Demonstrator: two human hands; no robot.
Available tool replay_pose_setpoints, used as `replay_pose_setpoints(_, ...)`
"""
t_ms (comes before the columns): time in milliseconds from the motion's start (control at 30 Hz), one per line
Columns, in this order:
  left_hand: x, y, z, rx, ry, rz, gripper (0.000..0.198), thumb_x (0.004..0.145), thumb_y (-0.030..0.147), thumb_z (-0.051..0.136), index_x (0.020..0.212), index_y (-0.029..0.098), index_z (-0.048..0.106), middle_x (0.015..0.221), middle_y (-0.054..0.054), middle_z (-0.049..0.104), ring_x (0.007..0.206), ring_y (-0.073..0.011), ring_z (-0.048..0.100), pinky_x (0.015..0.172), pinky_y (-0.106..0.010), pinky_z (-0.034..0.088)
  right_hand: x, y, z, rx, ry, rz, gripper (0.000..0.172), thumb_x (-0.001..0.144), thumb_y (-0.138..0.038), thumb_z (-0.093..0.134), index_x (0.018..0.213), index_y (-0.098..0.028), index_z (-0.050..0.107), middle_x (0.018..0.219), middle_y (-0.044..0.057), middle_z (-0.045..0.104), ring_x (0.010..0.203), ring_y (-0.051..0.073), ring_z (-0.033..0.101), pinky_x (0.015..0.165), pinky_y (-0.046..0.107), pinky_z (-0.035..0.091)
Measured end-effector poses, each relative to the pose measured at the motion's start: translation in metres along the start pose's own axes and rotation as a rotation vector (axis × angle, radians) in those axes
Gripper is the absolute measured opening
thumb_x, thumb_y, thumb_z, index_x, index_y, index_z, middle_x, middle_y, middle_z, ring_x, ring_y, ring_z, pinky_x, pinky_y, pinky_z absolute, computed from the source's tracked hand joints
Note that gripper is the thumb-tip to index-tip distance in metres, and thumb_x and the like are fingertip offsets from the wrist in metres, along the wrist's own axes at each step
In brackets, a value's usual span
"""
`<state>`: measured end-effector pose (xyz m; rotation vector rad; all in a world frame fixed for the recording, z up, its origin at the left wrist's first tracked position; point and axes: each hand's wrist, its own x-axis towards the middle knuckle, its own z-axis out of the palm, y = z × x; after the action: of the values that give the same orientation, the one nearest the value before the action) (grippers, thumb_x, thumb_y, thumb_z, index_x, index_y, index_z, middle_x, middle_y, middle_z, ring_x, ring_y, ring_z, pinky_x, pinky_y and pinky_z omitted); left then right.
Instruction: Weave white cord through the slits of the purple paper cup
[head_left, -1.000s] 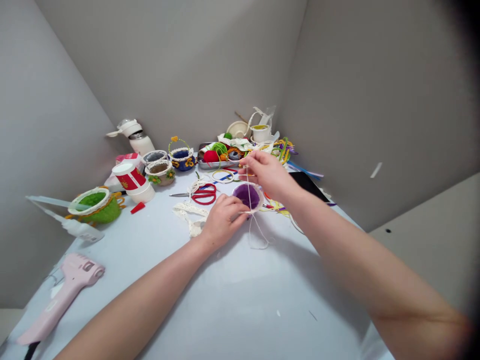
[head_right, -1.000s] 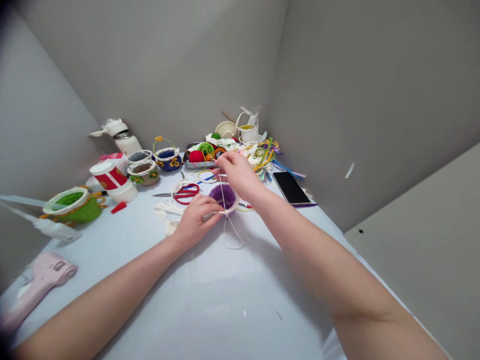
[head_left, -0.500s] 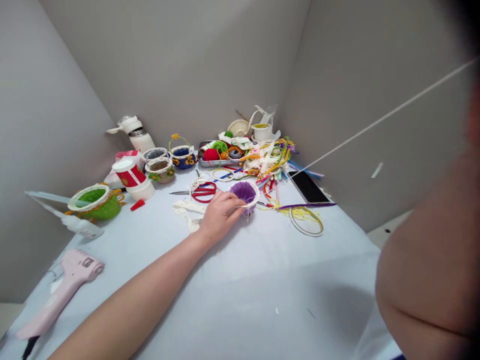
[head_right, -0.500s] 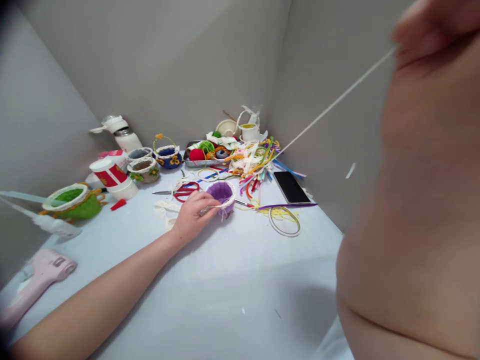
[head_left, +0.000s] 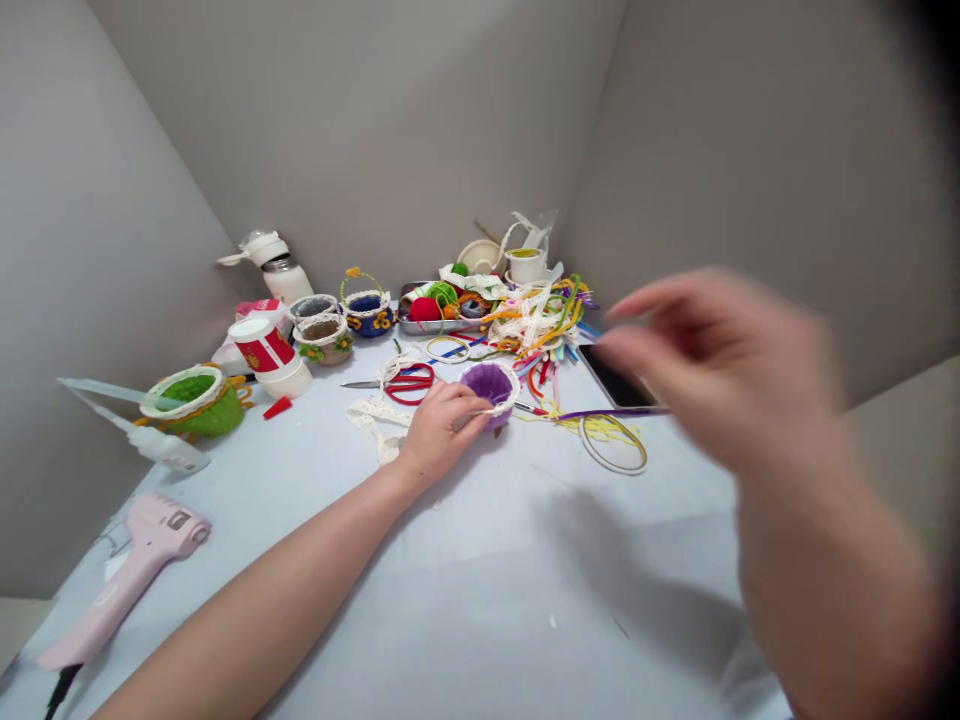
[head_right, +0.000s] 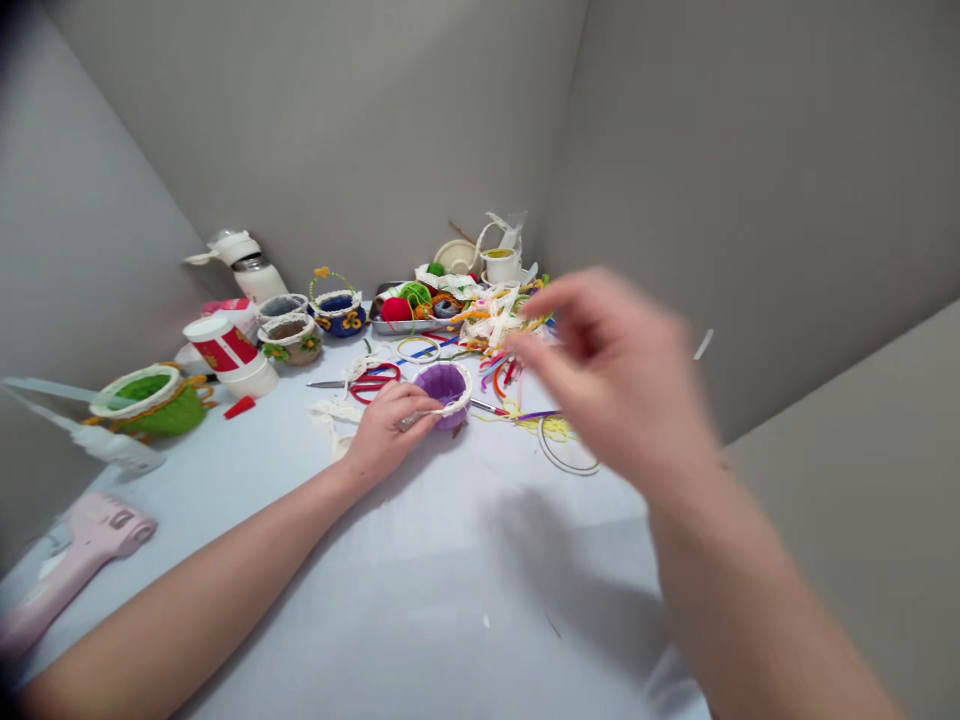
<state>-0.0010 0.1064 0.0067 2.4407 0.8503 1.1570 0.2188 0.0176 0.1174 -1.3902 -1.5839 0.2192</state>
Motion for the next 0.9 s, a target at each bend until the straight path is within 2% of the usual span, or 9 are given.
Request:
replay_pose_setpoints(67, 0.0, 0.0, 0.0, 0.002, 0.0, -0.001, 0.013, 0.089, 0.025, 0.061, 0.092, 0.022, 0.073, 0.088, -0.003, 0.067, 0.085, -0.0177, 0.056, 0.082, -0.035, 0.043, -0.005, 0.011, 0.022, -0.149, -0.122, 0.021, 0.019, 0.08, -0.039, 0.07, 0.088, -0.022, 0.072, 0.068, 0.001, 0.058, 0.062, 0.013, 0.049, 0.061, 0.027, 0.039)
replay_pose_setpoints(167, 0.0, 0.0, 0.0, -0.002, 0.0, -0.005, 0.012, 0.088, 0.024, 0.062, 0.092, 0.022, 0.073, 0.086, -0.003, 0.067, 0.085, -0.0177, 0.056, 0.08, -0.034, 0.043, -0.01, 0.031, 0.053, -0.253, -0.273, 0.136, 0.023, 0.075, -0.044, 0.071, 0.084, -0.022, 0.073, 0.063, -0.001, 0.057, 0.058, 0.014, 0.048, 0.058, 0.026, 0.034)
replay_pose_setpoints(267, 0.0, 0.0, 0.0, -0.01, 0.008, 0.001, 0.012, 0.088, 0.022, 0.062, 0.092, 0.02, 0.073, 0.087, -0.004, 0.067, 0.085, -0.0174, 0.056, 0.081, -0.033, 0.044, -0.013, 0.044, 0.069, -0.216, -0.379, 0.213, 0.019, 0.075, -0.041, 0.069, 0.077, -0.022, 0.073, 0.059, -0.002, 0.057, 0.056, 0.013, 0.048, 0.056, 0.025, 0.032)
replay_pose_setpoints(367, 0.0, 0.001, 0.0, -0.016, 0.018, 0.008, 0.012, 0.088, 0.023, 0.062, 0.092, 0.02, 0.072, 0.089, -0.004, 0.068, 0.086, -0.0177, 0.056, 0.08, -0.033, 0.044, -0.012, 0.047, 0.071, -0.114, -0.383, 0.231, 0.018, 0.079, -0.033, 0.061, 0.073, -0.019, 0.071, 0.057, -0.002, 0.056, 0.054, 0.012, 0.046, 0.054, 0.024, 0.031)
replay_pose_setpoints(467, 0.0, 0.0, 0.0, -0.013, 0.021, 0.002, 0.012, 0.088, 0.023, 0.062, 0.092, 0.021, 0.073, 0.089, -0.004, 0.068, 0.086, -0.018, 0.055, 0.08, -0.033, 0.044, -0.011, 0.041, 0.07, 0.025, -0.312, 0.251, 0.02, 0.078, -0.036, 0.062, 0.073, -0.017, 0.067, 0.056, -0.002, 0.052, 0.053, 0.011, 0.042, 0.051, 0.024, 0.029)
replay_pose_setpoints(600, 0.0, 0.0, 0.0, -0.007, 0.016, -0.006, 0.013, 0.088, 0.024, 0.061, 0.092, 0.021, 0.073, 0.089, -0.004, 0.068, 0.084, -0.0177, 0.055, 0.081, -0.034, 0.044, -0.01, 0.031, 0.07, 0.274, -0.194, 0.269, 0.023, 0.078, -0.04, 0.063, 0.074, -0.017, 0.062, 0.063, -0.002, 0.053, 0.056, 0.01, 0.04, 0.053, 0.023, 0.031)
replay_pose_setpoints(700, 0.0, 0.0, 0.0, -0.008, 0.018, -0.005, 0.013, 0.088, 0.024, 0.061, 0.093, 0.022, 0.073, 0.089, -0.004, 0.068, 0.084, -0.0179, 0.054, 0.081, -0.034, 0.044, -0.011, 0.028, 0.069, 0.339, -0.181, 0.287, 0.025, 0.077, -0.042, 0.066, 0.075, -0.017, 0.062, 0.064, -0.001, 0.053, 0.057, 0.01, 0.041, 0.053, 0.023, 0.031)
replay_pose_setpoints(767, 0.001, 0.0, 0.0, -0.011, 0.018, -0.007, 0.012, 0.088, 0.024, 0.061, 0.092, 0.021, 0.073, 0.089, -0.004, 0.068, 0.084, -0.018, 0.055, 0.081, -0.034, 0.044, -0.012, 0.029, 0.066, 0.359, -0.241, 0.287, 0.027, 0.077, -0.044, 0.066, 0.076, -0.017, 0.063, 0.063, -0.002, 0.052, 0.056, 0.01, 0.04, 0.052, 0.023, 0.031)
replay_pose_setpoints(900, 0.001, 0.0, 0.0, -0.021, 0.018, -0.014, 0.011, 0.087, 0.022, 0.063, 0.092, 0.021, 0.072, 0.089, -0.004, 0.068, 0.086, -0.0178, 0.056, 0.083, -0.035, 0.044, -0.012, 0.038, 0.057, 0.284, -0.545, 0.27, 0.026, 0.078, -0.044, 0.064, 0.077, -0.018, 0.064, 0.056, -0.005, 0.042, 0.051, 0.009, 0.035, 0.048, 0.022, 0.027)
